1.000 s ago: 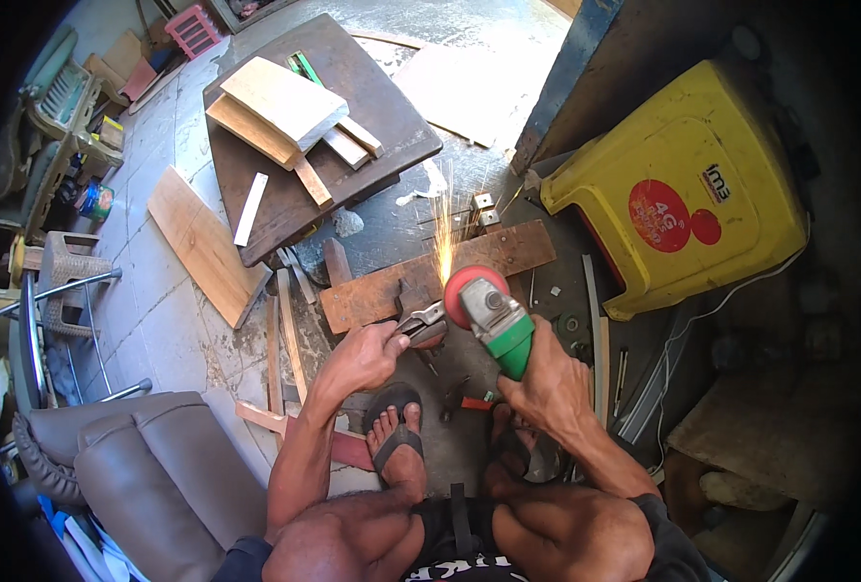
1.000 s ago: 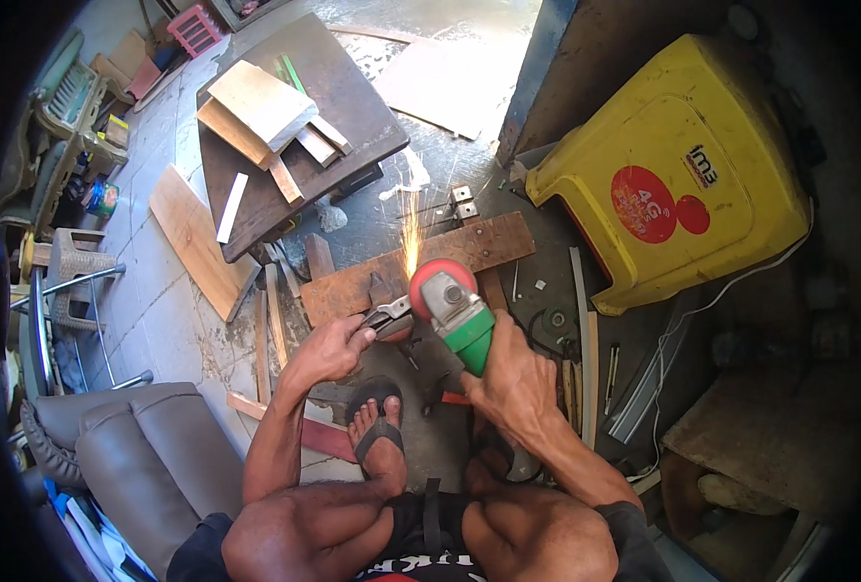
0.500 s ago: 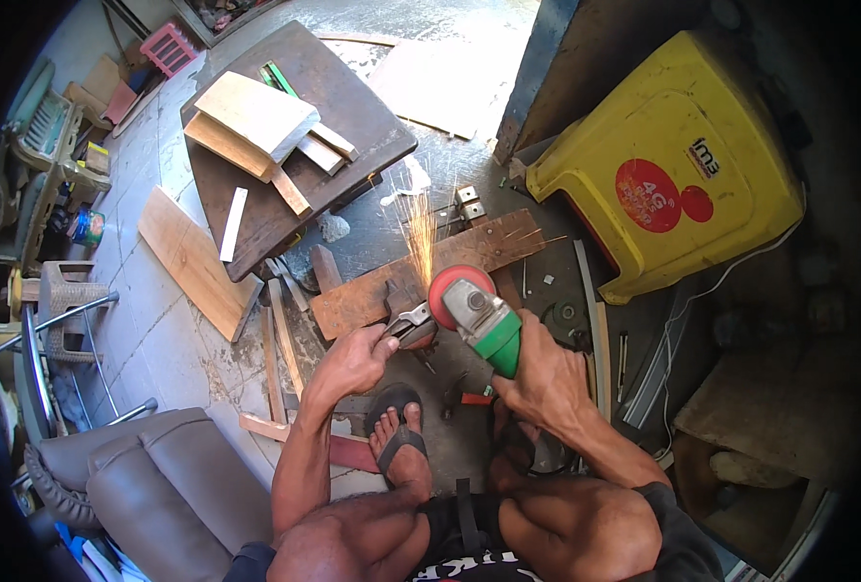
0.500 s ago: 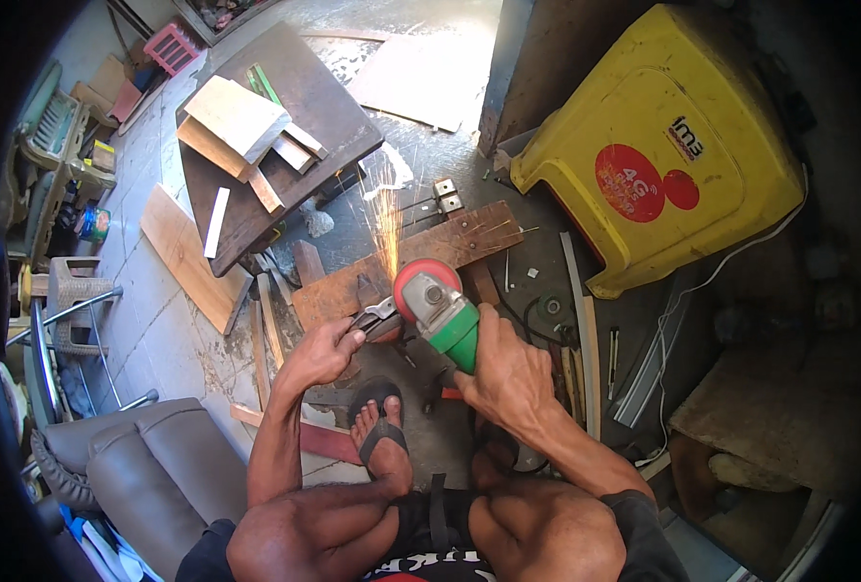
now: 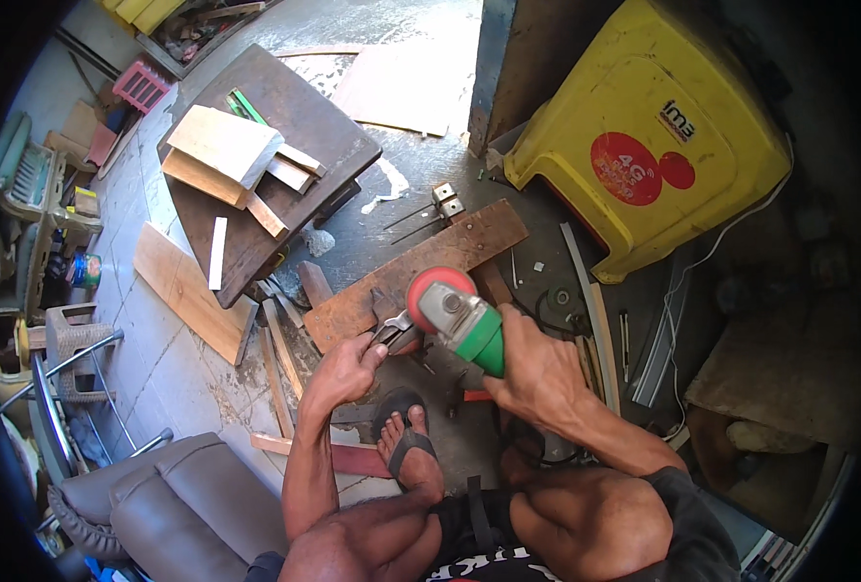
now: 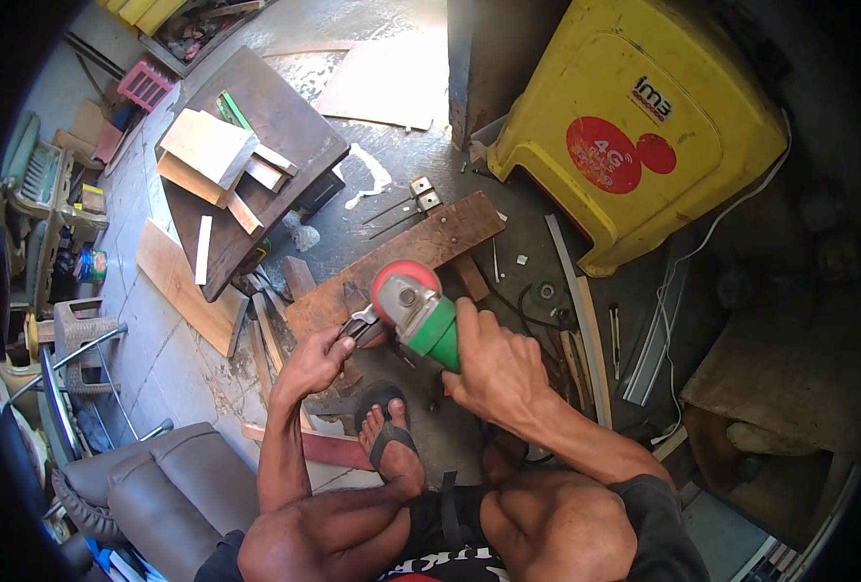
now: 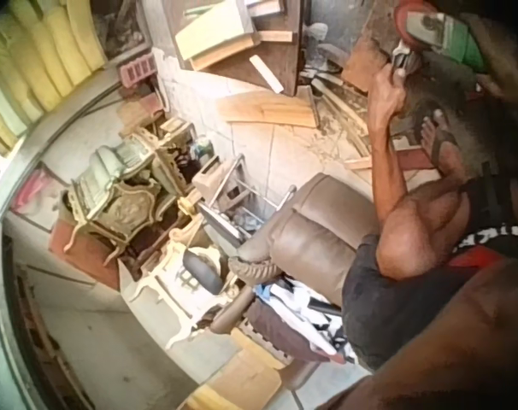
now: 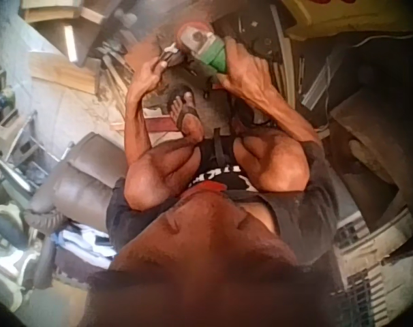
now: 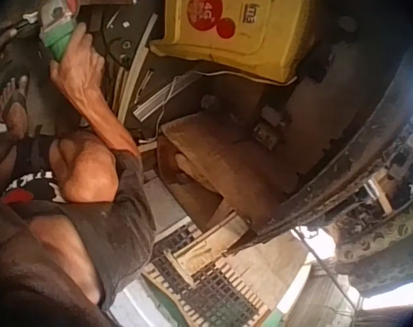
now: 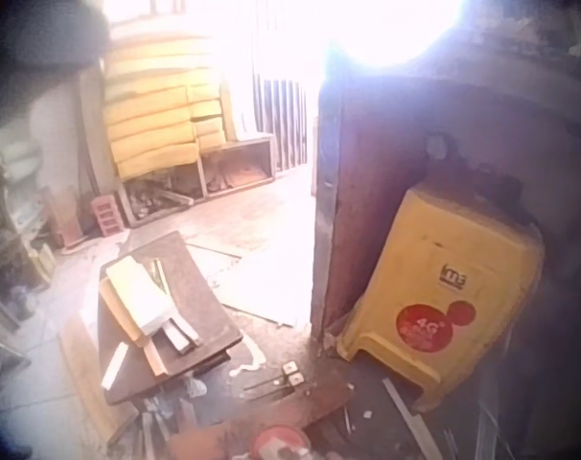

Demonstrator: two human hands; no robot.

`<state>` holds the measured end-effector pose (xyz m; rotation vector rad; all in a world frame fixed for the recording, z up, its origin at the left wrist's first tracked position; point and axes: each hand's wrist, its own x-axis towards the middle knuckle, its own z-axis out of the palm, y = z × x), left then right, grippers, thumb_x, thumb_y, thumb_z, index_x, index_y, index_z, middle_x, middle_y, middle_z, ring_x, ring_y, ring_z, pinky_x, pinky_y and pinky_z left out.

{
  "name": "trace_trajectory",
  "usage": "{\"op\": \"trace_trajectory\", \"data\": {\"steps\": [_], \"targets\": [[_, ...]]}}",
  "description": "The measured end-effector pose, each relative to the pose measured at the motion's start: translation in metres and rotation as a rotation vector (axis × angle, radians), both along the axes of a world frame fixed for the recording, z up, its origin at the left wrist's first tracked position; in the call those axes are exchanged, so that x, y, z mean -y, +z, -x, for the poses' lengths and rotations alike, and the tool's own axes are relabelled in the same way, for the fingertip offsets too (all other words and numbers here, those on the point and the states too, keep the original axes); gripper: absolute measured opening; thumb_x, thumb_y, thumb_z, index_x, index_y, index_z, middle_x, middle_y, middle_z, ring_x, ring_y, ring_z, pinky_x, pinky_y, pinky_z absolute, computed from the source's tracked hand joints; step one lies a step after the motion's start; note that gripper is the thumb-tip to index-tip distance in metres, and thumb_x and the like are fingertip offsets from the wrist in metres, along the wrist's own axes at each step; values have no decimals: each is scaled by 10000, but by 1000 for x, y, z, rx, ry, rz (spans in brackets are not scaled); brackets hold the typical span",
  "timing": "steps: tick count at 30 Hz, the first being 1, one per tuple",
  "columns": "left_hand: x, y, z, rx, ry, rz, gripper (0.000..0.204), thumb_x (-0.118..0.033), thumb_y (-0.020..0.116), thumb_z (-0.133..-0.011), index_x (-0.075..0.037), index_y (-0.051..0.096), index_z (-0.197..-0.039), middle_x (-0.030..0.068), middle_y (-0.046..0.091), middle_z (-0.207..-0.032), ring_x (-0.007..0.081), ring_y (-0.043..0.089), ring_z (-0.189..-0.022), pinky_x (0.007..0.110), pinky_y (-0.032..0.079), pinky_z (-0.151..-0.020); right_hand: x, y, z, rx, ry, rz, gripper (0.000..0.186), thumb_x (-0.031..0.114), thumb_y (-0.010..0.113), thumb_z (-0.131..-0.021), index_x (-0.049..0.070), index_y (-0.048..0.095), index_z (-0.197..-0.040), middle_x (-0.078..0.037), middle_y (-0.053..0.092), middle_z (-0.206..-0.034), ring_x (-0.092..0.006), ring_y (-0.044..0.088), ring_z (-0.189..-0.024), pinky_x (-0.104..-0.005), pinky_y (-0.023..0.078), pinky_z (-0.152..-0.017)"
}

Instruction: The person uses an angle grinder to sharpen or smooth a metal piece held with pliers, then uses a hammer to shape it while secured in a vise.

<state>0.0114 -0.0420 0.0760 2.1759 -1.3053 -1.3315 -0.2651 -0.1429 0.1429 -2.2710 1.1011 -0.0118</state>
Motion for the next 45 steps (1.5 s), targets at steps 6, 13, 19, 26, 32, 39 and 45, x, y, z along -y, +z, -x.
{"op": "trace_trajectory", "data": {"steps": [6,13,19,26,32,39,45], "targets": [[-1,-6,-2,29,-38,30,319,-270,595,-1020,41,666,-1012,221,639,-783,343,639,-756,463,478,-722,6,-9,1,-27,-42,-8,776,223,852,-772,-37,399,-1346,-300,651,-1055,-513,702,-879,-590,570,-759],[-20,-20,15,-312,212,39,320,-312,562,-1078,-50,566,-894,14,506,-655,106,447,-538,306,358,-502,31,-17,16,-25,-332,-158,758,226,799,-746,-55,421,-1340,-338,688,-1044,-527,694,-946,-560,550,-828],[-24,-7,36,-902,673,-73,359,-379,547,-1104,-101,513,-879,-34,422,-615,54,294,-434,241,213,-388,6,-31,29,153,-342,-246,789,249,798,-720,-29,438,-1365,-313,694,-1046,-503,700,-991,-510,548,-866],[-26,-8,37,-1048,677,-133,417,-419,567,-1094,-98,509,-835,-42,388,-571,44,272,-413,235,210,-376,-1,-27,21,198,-252,-183,776,232,778,-725,4,453,-1391,-304,684,-1093,-512,686,-1005,-523,544,-875],[-24,-18,36,-1254,723,-193,434,-407,574,-1094,-89,514,-805,-48,378,-542,45,270,-377,227,208,-354,4,-20,17,147,-177,-127,806,243,770,-749,-11,423,-1431,-320,672,-1188,-512,683,-1061,-542,559,-905],[-23,-23,32,-1324,725,-230,445,-421,579,-1091,-101,513,-788,-63,344,-504,46,257,-340,224,201,-343,2,-11,9,152,-94,-102,759,222,781,-756,13,448,-1407,-293,668,-1172,-512,680,-1025,-554,559,-861],[-22,-23,31,-1310,730,-242,470,-451,606,-1073,-106,505,-772,-59,339,-502,47,253,-342,230,192,-345,0,-6,4,106,-6,-96,767,237,799,-760,5,444,-1399,-277,666,-1175,-502,682,-1012,-556,558,-842]]}}
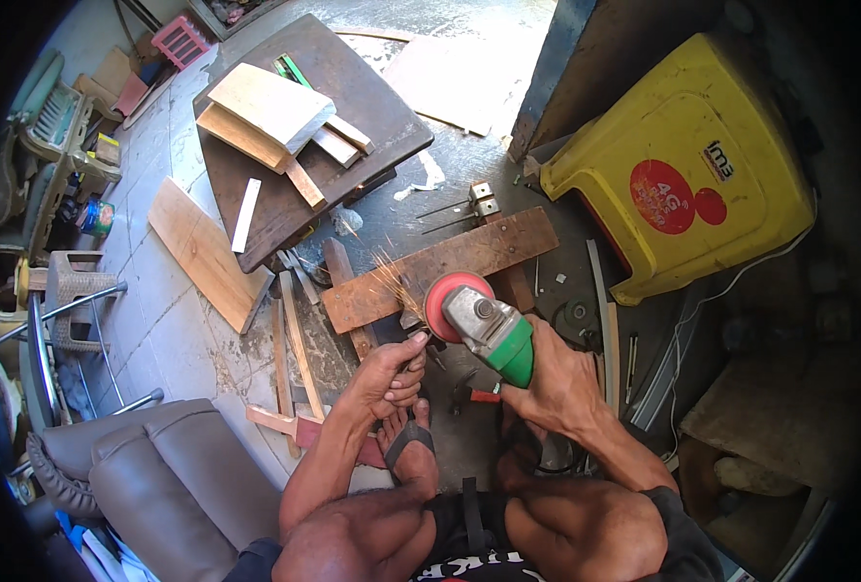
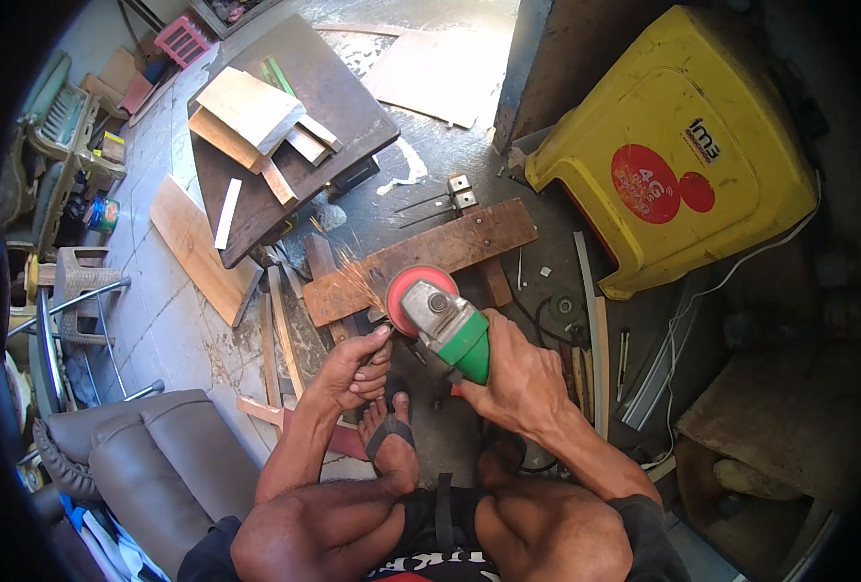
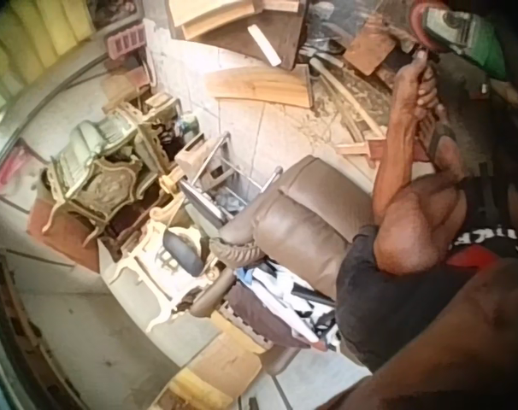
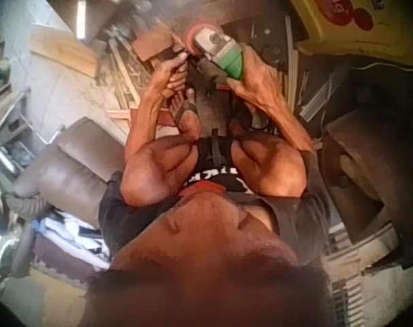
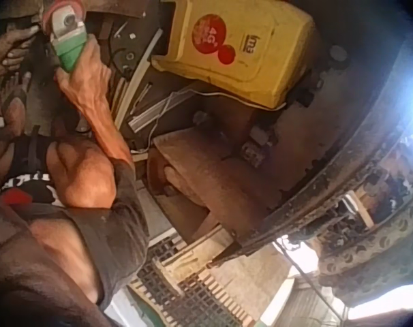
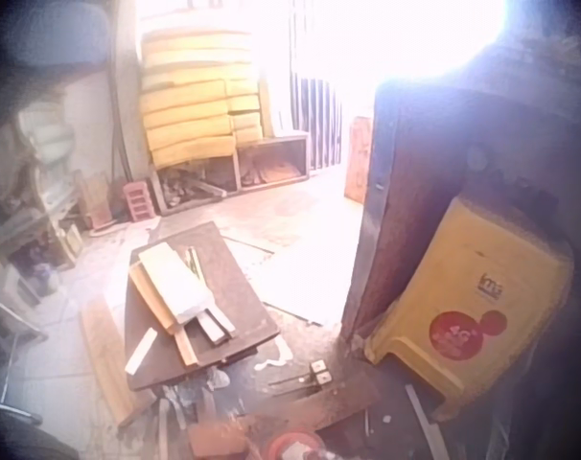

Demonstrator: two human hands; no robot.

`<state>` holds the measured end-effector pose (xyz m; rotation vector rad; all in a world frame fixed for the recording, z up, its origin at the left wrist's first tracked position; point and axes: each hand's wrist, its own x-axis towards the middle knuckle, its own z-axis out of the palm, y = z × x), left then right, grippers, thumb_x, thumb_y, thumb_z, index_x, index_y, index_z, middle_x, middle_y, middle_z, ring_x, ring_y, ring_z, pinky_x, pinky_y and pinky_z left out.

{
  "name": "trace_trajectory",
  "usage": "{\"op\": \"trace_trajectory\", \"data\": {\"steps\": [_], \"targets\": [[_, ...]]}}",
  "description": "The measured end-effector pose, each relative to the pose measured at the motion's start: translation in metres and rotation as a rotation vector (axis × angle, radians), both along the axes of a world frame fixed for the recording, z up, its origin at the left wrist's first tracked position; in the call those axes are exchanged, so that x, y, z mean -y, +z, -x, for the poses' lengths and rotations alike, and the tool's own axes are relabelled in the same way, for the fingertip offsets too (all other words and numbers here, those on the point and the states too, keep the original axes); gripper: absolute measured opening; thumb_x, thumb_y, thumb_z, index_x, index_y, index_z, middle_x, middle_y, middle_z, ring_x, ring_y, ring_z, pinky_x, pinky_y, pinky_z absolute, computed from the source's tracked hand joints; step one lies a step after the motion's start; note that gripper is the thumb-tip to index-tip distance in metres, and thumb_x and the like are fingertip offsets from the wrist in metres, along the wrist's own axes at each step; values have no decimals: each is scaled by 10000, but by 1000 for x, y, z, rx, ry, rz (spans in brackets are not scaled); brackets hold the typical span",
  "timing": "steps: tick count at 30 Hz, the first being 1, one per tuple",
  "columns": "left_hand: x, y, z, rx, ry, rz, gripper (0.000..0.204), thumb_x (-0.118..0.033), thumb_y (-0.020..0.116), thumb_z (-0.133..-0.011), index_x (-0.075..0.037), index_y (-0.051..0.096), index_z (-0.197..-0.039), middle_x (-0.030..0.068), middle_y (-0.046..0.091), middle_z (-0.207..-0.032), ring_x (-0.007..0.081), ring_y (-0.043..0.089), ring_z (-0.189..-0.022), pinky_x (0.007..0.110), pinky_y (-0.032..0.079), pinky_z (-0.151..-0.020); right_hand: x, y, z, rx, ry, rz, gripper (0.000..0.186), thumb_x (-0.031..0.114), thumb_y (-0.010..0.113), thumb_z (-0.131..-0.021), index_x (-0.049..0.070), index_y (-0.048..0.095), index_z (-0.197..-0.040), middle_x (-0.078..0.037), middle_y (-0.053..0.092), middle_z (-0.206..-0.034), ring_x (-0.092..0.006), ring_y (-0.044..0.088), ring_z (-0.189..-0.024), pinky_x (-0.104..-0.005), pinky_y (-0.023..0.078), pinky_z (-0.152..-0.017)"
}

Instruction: The person uses an angle grinder to sharpen or smooth a metal piece held with pliers, then uses a hammer to shape it while secured in a vise.

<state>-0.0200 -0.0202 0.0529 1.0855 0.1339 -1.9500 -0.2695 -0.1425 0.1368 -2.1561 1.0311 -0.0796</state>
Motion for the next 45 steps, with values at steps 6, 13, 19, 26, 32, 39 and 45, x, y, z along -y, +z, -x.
{"op": "trace_trajectory", "data": {"steps": [6,13,19,26,32,39,45], "targets": [[-2,-2,-4,49,-40,35,471,-448,592,-1079,-121,479,-759,-65,346,-502,43,243,-340,237,191,-346,5,1,-4,-40,-34,7,791,245,803,-767,-11,428,-1415,-291,651,-1209,-502,686,-1010,-568,561,-845],[-4,-10,-7,-4,-40,52,485,-468,579,-1081,-128,468,-754,-63,349,-505,37,239,-341,220,195,-339,7,5,-5,-83,-16,41,824,221,816,-763,-23,410,-1437,-297,645,-1190,-505,688,-985,-577,562,-833],[-3,-9,-5,-16,-60,35,477,-481,571,-1082,-130,479,-772,-67,345,-507,40,232,-342,219,196,-342,4,3,-4,-61,-19,113,820,208,842,-753,-14,419,-1420,-283,645,-1148,-495,694,-948,-565,570,-802],[-1,-5,-7,-22,-47,33,465,-467,550,-1095,-125,484,-787,-66,341,-502,42,236,-341,225,193,-349,-2,15,-11,-113,18,96,829,187,824,-747,13,415,-1446,-266,655,-1192,-489,689,-995,-560,560,-839],[-1,-4,-8,-40,-48,24,462,-467,540,-1100,-125,486,-794,-69,336,-501,44,234,-338,227,193,-353,2,16,-12,-148,50,124,837,182,829,-739,20,415,-1449,-270,650,-1181,-487,699,-947,-554,566,-807],[0,-3,-8,-31,-56,36,463,-475,537,-1099,-123,493,-801,-74,335,-502,42,233,-337,228,192,-353,4,15,-14,-122,72,224,855,186,849,-724,-29,417,-1430,-227,625,-1078,-435,702,-892,-519,578,-751],[1,-1,-7,-31,-50,38,464,-479,528,-1102,-124,494,-806,-73,327,-501,43,226,-342,233,195,-355,1,12,-14,-101,65,181,836,185,840,-732,-3,423,-1432,-237,638,-1095,-455,700,-914,-534,571,-773]]}}
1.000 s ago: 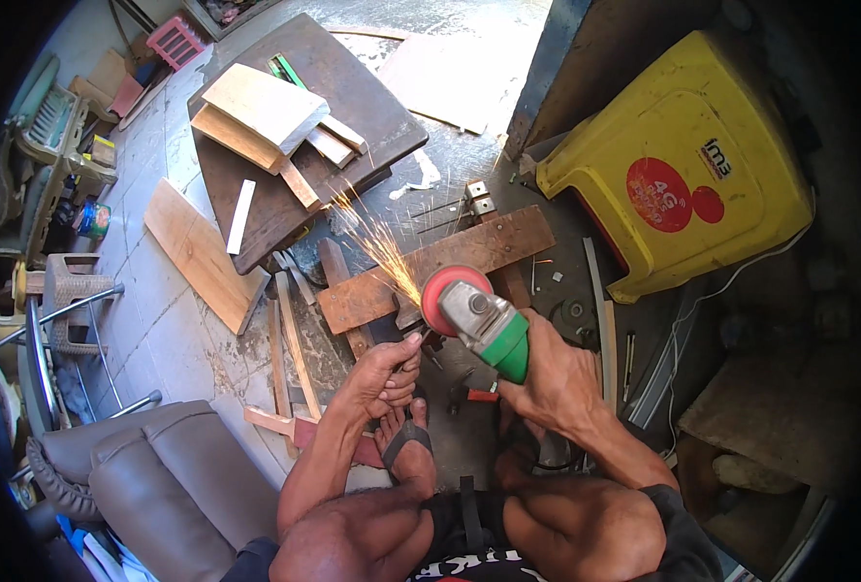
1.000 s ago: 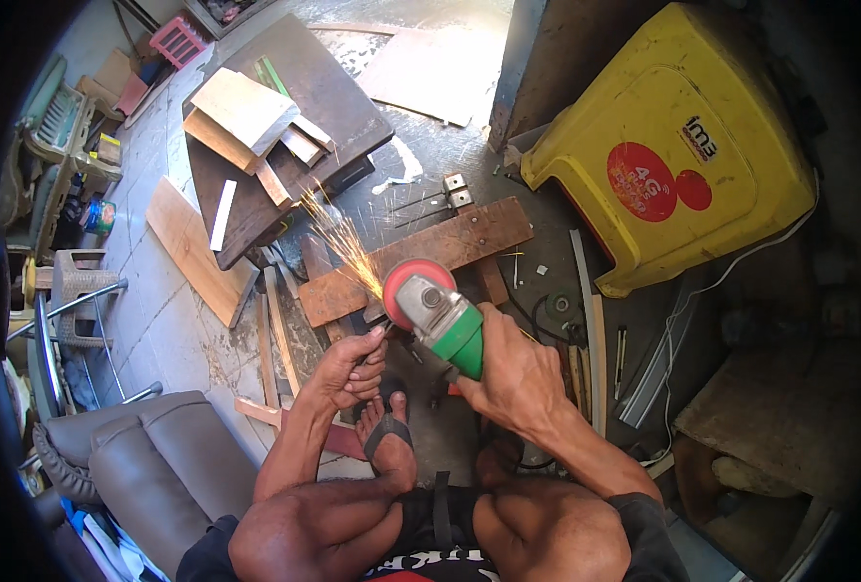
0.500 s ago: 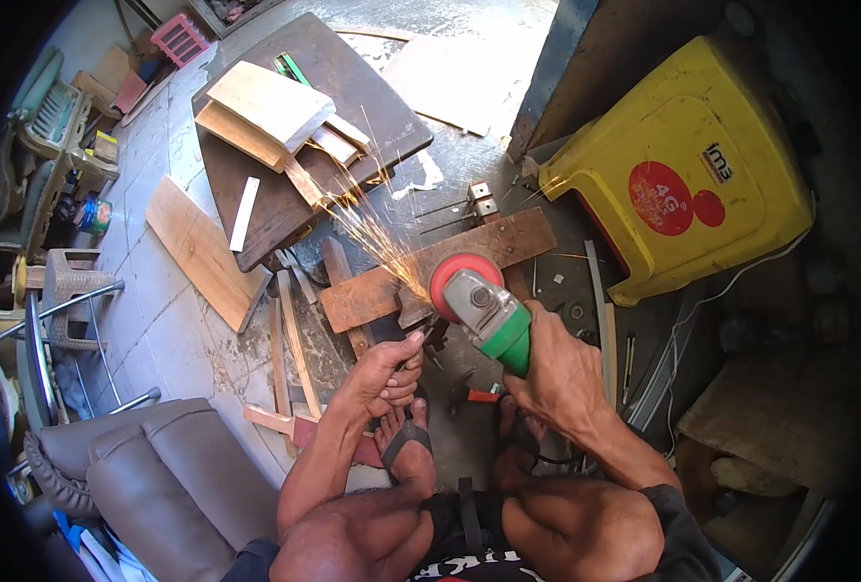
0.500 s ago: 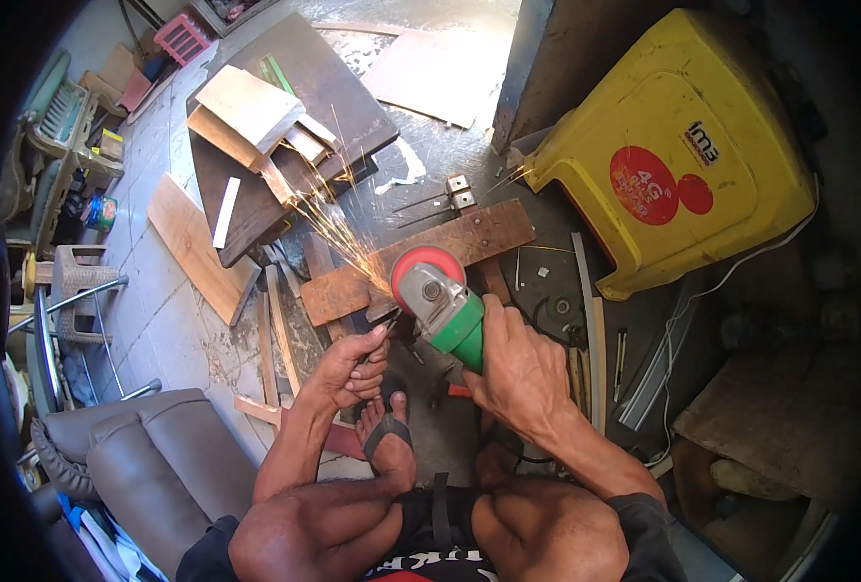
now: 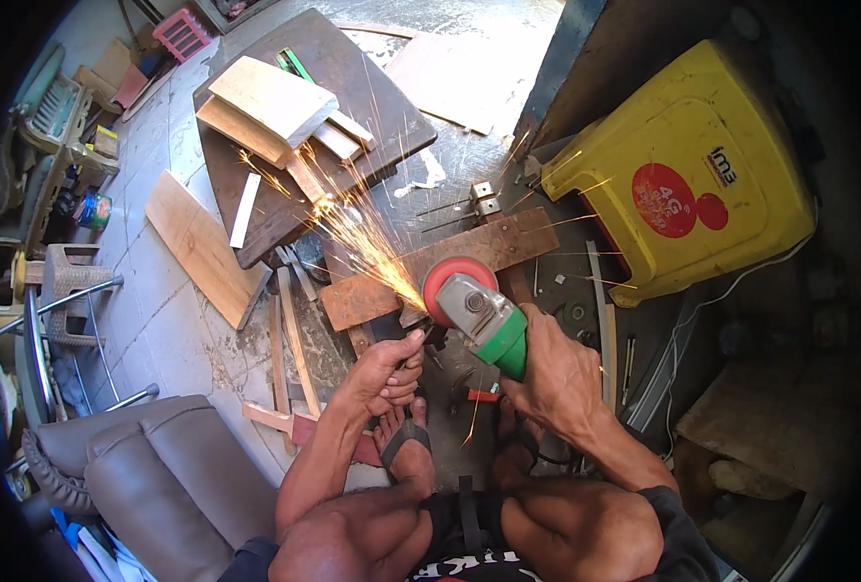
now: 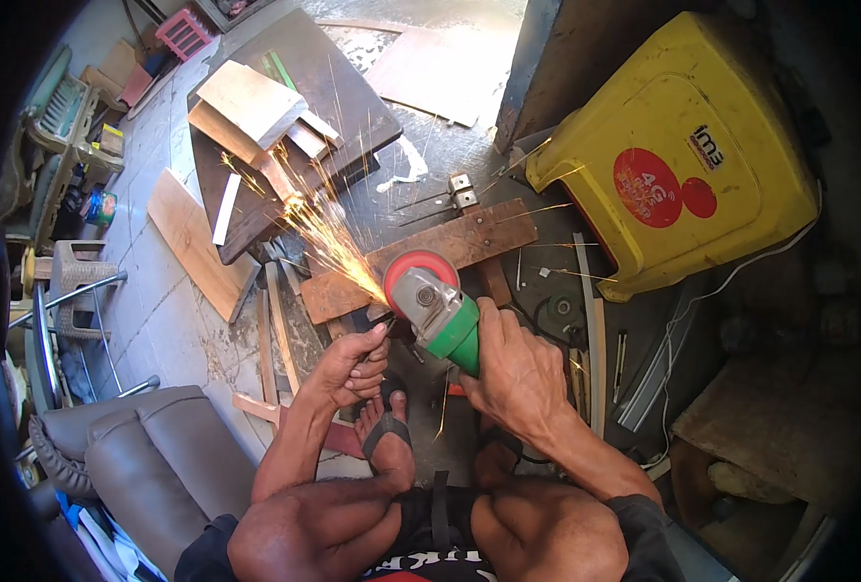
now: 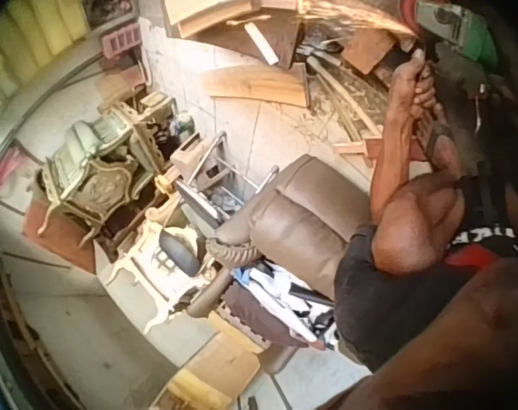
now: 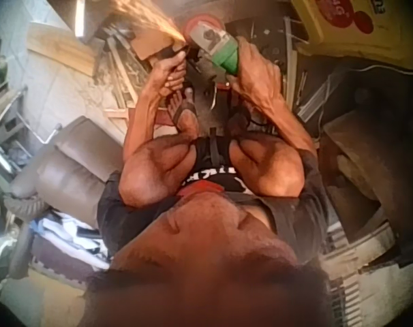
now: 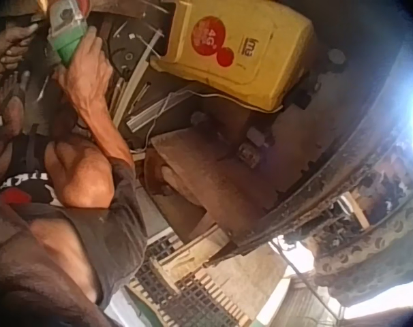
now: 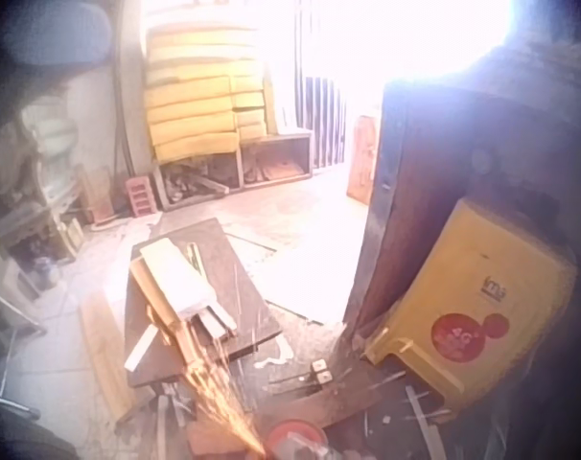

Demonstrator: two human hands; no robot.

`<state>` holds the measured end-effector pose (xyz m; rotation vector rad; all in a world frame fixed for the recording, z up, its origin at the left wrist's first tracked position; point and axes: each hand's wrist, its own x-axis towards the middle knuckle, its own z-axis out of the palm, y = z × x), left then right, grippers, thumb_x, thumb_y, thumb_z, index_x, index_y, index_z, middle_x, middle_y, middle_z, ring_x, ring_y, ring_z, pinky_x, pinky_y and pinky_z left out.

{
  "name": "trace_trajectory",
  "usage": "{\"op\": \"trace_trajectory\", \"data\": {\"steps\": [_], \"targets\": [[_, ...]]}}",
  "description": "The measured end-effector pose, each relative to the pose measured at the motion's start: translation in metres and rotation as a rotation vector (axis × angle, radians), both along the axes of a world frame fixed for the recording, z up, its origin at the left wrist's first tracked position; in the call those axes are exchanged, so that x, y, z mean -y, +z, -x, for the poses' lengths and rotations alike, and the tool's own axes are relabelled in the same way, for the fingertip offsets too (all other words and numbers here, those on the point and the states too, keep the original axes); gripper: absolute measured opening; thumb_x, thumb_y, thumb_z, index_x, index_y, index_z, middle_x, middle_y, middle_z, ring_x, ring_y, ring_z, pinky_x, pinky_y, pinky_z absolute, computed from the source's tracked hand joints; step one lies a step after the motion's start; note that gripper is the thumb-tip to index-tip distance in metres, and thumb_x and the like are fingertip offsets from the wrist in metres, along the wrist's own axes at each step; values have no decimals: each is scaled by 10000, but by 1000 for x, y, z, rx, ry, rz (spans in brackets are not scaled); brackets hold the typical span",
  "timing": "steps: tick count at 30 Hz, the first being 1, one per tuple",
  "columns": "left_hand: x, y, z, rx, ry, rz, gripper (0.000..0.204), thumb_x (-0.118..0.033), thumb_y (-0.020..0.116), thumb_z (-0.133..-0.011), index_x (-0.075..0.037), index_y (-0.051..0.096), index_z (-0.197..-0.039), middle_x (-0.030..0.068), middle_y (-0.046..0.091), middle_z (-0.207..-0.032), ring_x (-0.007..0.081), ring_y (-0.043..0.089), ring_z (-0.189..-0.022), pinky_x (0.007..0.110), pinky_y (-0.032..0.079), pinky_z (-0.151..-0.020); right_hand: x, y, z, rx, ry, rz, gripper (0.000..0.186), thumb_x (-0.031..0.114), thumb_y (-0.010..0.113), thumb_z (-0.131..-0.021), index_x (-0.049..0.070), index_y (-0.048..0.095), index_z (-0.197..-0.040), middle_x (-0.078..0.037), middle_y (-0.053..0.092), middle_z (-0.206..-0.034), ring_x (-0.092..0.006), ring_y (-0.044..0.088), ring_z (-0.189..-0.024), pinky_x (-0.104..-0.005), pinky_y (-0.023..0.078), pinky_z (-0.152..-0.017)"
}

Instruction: The person uses an angle grinder to sharpen or smooth a metal piece held with pliers, then uses a hammer to shape it while secured in a vise.

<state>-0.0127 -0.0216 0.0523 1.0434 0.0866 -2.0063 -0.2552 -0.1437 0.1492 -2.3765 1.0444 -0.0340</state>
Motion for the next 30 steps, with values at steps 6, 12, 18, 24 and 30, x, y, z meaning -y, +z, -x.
{"op": "trace_trajectory", "data": {"steps": [6,12,18,24,30], "targets": [[-4,-6,-1,-19,-7,9,465,-480,518,-1107,-122,494,-811,-70,331,-507,41,224,-345,232,191,-359,1,1,0,0,1,-23,842,206,851,-742,-33,416,-1422,-238,636,-1092,-445,707,-914,-528,575,-749],[-3,-4,-1,-10,-3,-9,459,-474,512,-1110,-120,493,-819,-71,323,-508,40,224,-346,231,191,-359,2,4,0,-6,-11,-97,798,211,848,-760,-9,421,-1398,-259,653,-1124,-484,697,-949,-563,565,-763],[-3,-6,-1,-29,-8,15,464,-484,519,-1105,-122,487,-816,-72,324,-508,41,226,-345,230,198,-358,2,-1,1,0,-59,-96,800,214,831,-759,7,428,-1418,-259,655,-1161,-485,692,-975,-559,566,-800],[-4,-5,-1,-87,45,8,415,-422,556,-1105,-108,515,-837,-66,348,-529,32,242,-361,223,199,-348,1,-5,1,11,-134,-117,810,210,783,-760,14,422,-1459,-276,667,-1208,-490,683,-1043,-551,566,-869],[-6,6,3,-37,11,59,297,-376,586,-1098,-126,543,-944,-74,388,-570,18,282,-390,209,223,-361,2,-9,12,111,-231,-170,798,226,771,-758,-4,425,-1439,-302,663,-1223,-510,682,-1044,-561,567,-866]]}}
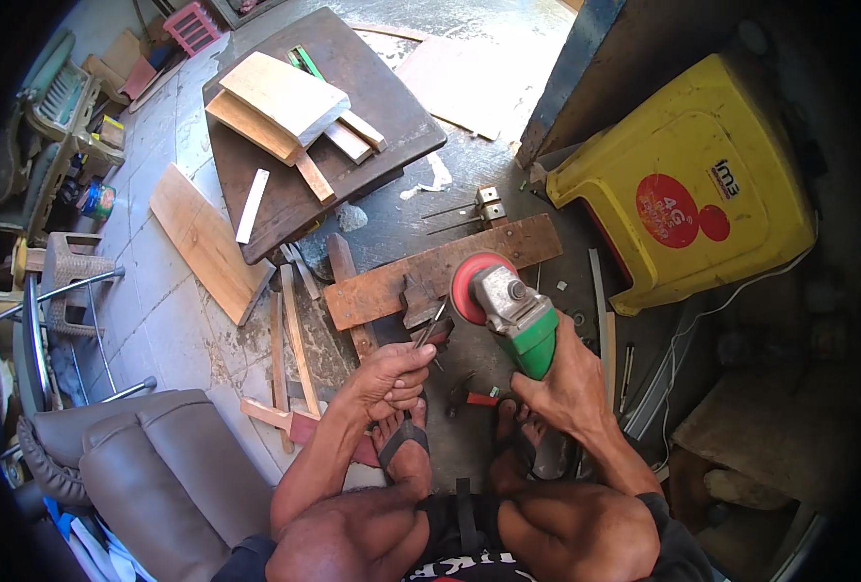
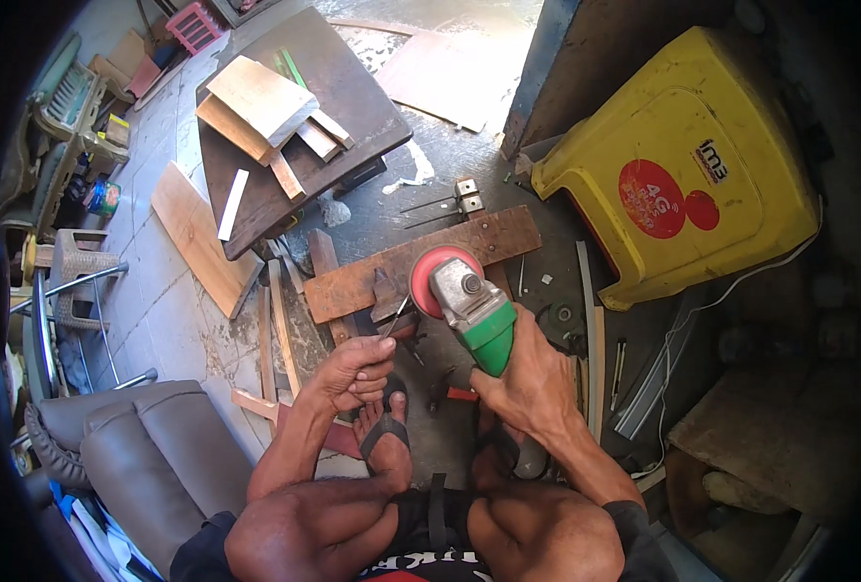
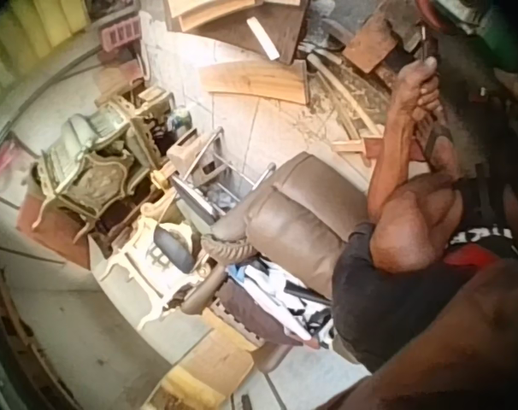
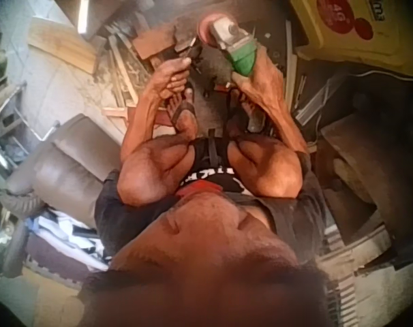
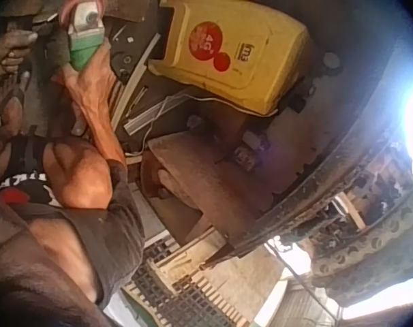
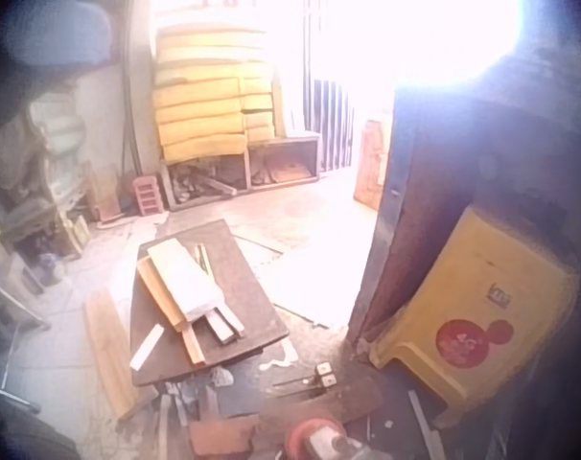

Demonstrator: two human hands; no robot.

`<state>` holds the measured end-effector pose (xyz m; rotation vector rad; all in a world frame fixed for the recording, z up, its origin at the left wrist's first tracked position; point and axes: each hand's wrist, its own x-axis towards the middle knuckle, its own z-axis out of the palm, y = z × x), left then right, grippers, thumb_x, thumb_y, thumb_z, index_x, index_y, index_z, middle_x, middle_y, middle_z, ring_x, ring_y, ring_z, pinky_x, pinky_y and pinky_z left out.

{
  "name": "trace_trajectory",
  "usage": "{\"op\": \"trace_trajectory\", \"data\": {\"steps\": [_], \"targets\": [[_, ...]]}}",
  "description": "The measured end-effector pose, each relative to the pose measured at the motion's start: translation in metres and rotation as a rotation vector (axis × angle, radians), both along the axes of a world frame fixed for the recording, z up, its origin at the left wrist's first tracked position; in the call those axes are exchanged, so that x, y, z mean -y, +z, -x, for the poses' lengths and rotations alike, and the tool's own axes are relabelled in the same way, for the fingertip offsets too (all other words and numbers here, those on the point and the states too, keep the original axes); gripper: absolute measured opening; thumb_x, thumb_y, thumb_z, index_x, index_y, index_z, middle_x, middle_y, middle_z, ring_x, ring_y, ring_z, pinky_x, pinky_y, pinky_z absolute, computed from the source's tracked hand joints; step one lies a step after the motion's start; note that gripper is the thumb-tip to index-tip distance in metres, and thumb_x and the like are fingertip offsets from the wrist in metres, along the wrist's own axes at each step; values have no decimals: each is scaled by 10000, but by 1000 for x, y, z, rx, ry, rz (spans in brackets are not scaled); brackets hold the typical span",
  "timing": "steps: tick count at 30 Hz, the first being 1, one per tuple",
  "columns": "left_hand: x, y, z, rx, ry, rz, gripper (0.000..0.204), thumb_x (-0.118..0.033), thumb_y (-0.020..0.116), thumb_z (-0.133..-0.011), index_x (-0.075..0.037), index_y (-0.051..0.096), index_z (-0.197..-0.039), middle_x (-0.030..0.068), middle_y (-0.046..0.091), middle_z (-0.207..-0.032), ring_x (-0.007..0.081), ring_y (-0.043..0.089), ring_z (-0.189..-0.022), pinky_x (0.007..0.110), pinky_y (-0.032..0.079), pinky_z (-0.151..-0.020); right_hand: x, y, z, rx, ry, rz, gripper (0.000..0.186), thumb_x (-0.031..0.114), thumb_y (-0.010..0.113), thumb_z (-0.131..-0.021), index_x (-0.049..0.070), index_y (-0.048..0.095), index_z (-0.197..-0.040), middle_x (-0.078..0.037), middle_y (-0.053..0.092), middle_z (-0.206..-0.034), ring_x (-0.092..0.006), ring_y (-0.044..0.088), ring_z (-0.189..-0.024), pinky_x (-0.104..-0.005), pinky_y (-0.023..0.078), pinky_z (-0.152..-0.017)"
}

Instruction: The person uses an angle grinder to sharpen or smooth a metal piece held with pliers, then uses a hammer to shape it while secured in a vise.

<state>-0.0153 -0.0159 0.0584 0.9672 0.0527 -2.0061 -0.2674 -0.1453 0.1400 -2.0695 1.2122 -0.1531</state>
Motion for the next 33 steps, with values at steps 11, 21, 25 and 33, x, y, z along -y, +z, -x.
{"op": "trace_trajectory", "data": {"steps": [11,21,25,33], "targets": [[-4,-4,-7,88,-64,30,307,-360,567,-1108,-161,488,-889,-80,348,-557,19,245,-399,214,200,-373,2,9,-3,-70,204,37,808,226,820,-780,-1,406,-1435,-294,655,-1188,-508,691,-982,-576,563,-834],[-7,-7,-13,3,-56,35,286,-342,562,-1110,-170,490,-893,-80,334,-558,29,244,-399,236,204,-397,10,14,-13,-138,208,8,822,240,831,-774,-18,401,-1425,-300,658,-1195,-521,689,-971,-593,556,-833],[-8,-9,-12,29,-57,6,267,-332,551,-1114,-119,585,-1271,-86,320,-560,28,234,-403,234,208,-403,21,8,-9,-127,148,15,792,242,799,-764,-31,422,-1404,-323,674,-1186,-522,686,-1003,-582,555,-874],[-2,2,-9,21,-55,7,482,-330,542,-1116,-110,493,-1543,-86,312,-562,28,230,-404,227,207,-406,46,12,-6,-148,22,-75,729,219,739,-764,-48,445,-1376,-341,689,-1113,-535,670,-1031,-569,536,-890]]}}
